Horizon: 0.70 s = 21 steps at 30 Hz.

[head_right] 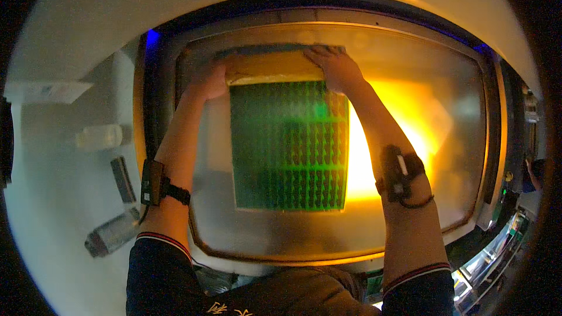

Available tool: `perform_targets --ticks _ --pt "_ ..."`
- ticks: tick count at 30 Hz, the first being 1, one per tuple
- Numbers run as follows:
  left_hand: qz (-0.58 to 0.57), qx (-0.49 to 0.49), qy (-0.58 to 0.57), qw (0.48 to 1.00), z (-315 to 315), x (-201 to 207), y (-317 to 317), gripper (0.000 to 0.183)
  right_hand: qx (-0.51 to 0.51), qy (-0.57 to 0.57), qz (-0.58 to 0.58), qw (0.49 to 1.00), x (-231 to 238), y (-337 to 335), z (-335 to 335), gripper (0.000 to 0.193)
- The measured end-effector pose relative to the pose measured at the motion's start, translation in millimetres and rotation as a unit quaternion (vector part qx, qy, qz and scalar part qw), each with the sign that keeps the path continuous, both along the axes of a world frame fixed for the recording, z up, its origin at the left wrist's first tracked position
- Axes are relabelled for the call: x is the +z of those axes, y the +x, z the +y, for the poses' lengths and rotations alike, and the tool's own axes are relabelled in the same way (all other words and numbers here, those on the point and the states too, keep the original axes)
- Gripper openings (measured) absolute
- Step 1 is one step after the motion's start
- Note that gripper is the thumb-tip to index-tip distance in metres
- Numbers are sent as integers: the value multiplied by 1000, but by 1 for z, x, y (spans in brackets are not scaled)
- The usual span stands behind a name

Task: Using an LED exposure machine to process flat patterned panels in a manufacturing environment.

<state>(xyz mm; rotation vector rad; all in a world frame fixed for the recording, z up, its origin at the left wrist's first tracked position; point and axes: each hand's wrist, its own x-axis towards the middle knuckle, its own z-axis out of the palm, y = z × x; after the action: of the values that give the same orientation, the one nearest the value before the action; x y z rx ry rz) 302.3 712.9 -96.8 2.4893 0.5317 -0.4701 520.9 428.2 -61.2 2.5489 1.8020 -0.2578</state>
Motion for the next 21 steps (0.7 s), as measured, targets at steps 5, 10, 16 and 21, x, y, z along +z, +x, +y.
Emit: perform_targets --ticks 5,10,16,21 --pt "-109 -33 236 965 38 3 44 79 -7 103 -73 992 -31 39 42 80" --pt "-30 -33 286 957 -31 25 21 78 -2 74 -131 989 -51 19 -2 77" --pt "29 -49 225 973 -179 83 -112 69 1 13 -163 987 -36 -134 -159 69" --pt "176 -110 109 972 -351 108 -291 76 52 -105 187 975 49 -306 -355 76"
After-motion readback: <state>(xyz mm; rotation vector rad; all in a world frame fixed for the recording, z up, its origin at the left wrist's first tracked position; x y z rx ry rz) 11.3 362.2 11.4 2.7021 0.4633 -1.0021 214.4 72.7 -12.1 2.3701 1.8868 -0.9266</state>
